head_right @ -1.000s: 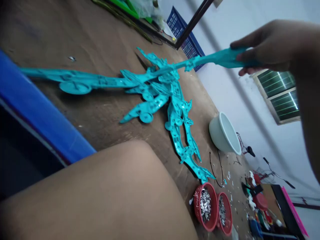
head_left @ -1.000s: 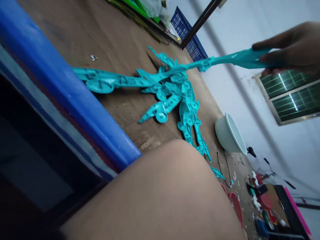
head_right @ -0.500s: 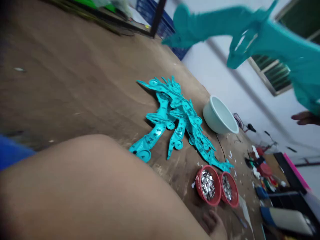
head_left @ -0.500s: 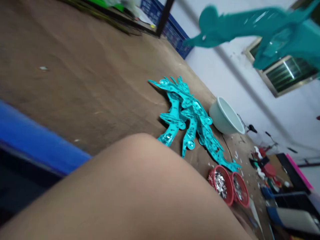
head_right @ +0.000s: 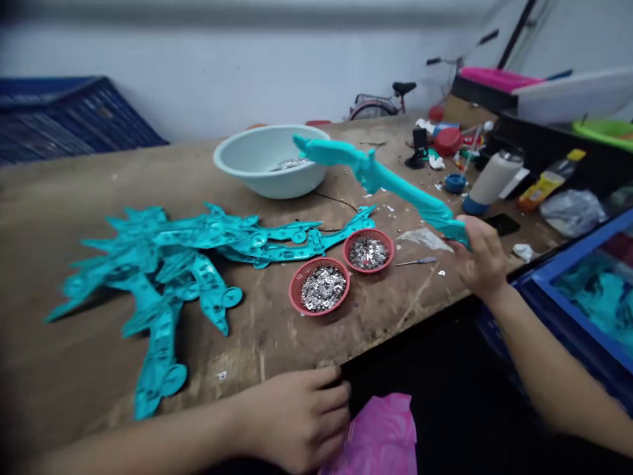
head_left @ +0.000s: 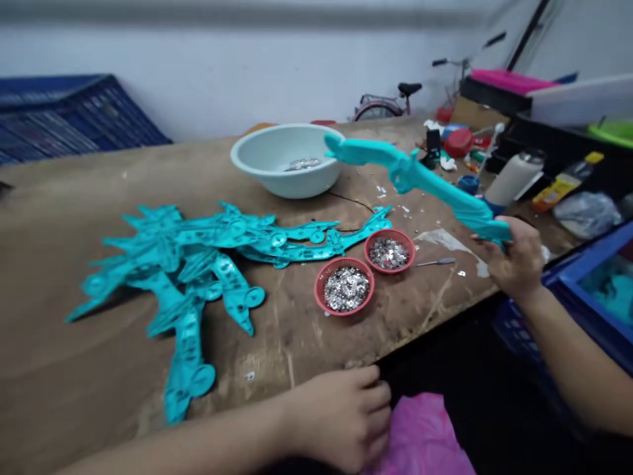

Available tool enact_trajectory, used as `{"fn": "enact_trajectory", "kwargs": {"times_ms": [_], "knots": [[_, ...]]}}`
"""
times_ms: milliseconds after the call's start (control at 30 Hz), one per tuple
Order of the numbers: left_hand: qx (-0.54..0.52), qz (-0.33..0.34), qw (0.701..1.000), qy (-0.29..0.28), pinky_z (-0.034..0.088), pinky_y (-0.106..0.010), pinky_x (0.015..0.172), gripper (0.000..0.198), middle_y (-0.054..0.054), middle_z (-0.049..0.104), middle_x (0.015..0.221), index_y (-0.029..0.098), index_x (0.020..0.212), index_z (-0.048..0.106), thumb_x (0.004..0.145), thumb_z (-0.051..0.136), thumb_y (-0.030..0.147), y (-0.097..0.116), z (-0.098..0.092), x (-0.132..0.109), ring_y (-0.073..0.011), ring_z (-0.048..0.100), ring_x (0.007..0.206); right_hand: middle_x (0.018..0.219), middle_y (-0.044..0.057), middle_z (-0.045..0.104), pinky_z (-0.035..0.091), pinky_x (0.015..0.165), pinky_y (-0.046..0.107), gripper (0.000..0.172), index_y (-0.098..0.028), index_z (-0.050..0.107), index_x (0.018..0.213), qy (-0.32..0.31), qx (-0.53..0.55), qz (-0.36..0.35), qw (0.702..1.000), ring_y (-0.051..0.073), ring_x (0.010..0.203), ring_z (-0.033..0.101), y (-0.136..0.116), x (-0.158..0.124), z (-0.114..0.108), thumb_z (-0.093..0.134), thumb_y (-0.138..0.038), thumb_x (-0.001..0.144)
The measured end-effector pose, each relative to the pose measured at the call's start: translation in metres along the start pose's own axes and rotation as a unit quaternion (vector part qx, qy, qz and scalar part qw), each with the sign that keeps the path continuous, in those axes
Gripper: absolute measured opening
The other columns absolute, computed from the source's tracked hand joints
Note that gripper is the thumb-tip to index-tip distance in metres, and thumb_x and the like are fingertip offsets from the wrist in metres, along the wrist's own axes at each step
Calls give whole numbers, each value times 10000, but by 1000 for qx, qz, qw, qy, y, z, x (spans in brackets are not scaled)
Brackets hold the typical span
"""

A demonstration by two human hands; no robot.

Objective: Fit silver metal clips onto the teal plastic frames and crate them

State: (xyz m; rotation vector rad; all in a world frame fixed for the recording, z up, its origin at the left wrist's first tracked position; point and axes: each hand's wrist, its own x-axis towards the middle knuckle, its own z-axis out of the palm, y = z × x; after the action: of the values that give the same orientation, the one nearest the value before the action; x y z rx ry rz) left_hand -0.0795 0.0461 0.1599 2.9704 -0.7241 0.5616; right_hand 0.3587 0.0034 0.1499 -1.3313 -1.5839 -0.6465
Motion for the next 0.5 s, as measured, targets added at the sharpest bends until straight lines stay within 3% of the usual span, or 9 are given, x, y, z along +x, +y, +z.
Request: {"fn": "enact_trajectory", "kwargs": {"times_ms": [67,100,200,267,333,400,433,500], "knots": [[-26,12,1000,-3,544,-380,761,128,-39,752,904,218,883,778,1002,788,263,1,18,3,-196,702,880,1414,191,781,709,1055,487,920,-387,454,1771,15,-35,-73,997,371,1246,801,2,-18,-2,855,-154,977],[-23,15,1000,-2,577,-379,823,71,-44,787,996,224,955,803,998,802,280,-1,26,7,-206,733,980,1392,189,789,715,1053,485,936,-345,414,1789,17,-23,-74,997,361,1250,799,-1,-25,-2,847,-150,982],[42,7,999,21,607,-380,1026,200,-41,817,1305,277,1169,833,991,839,369,-12,39,30,-229,718,1277,1391,153,773,720,1048,494,787,-317,450,1713,-45,115,36,992,324,1282,785,-17,-42,-2,799,-174,1022],[134,-39,988,62,556,-383,1162,256,5,778,1464,361,1240,820,1001,846,449,-22,35,56,-223,655,1406,1465,131,725,717,1044,499,599,-352,546,1546,-105,247,100,958,311,1386,736,-21,-52,-3,772,-152,1028],[240,-136,957,94,425,-435,1325,309,44,743,1536,430,1297,790,997,865,433,-32,26,85,-227,607,1480,1562,126,663,724,996,466,390,-335,599,1333,-164,345,133,915,296,1439,705,-16,-60,-5,750,-137,1034],[317,-277,905,66,282,-527,1412,435,14,741,1543,423,1404,746,998,857,311,-40,17,111,-264,598,1521,1556,127,679,718,965,428,219,-292,597,1146,-229,400,130,878,272,1391,736,-3,-65,-9,694,-118,1056],[332,-354,874,33,270,-570,1410,497,-25,747,1536,390,1470,718,1005,829,252,-43,13,122,-296,610,1525,1517,124,714,712,957,411,188,-278,589,1083,-259,413,117,865,255,1341,762,3,-65,-10,651,-101,1069],[322,-484,813,-39,375,-613,1330,537,-117,767,1492,293,1550,676,1031,742,174,-47,9,135,-356,666,1467,1435,104,774,698,962,402,216,-274,600,1049,-294,423,65,855,227,1258,793,14,-63,-11,577,-62,1076]]}}
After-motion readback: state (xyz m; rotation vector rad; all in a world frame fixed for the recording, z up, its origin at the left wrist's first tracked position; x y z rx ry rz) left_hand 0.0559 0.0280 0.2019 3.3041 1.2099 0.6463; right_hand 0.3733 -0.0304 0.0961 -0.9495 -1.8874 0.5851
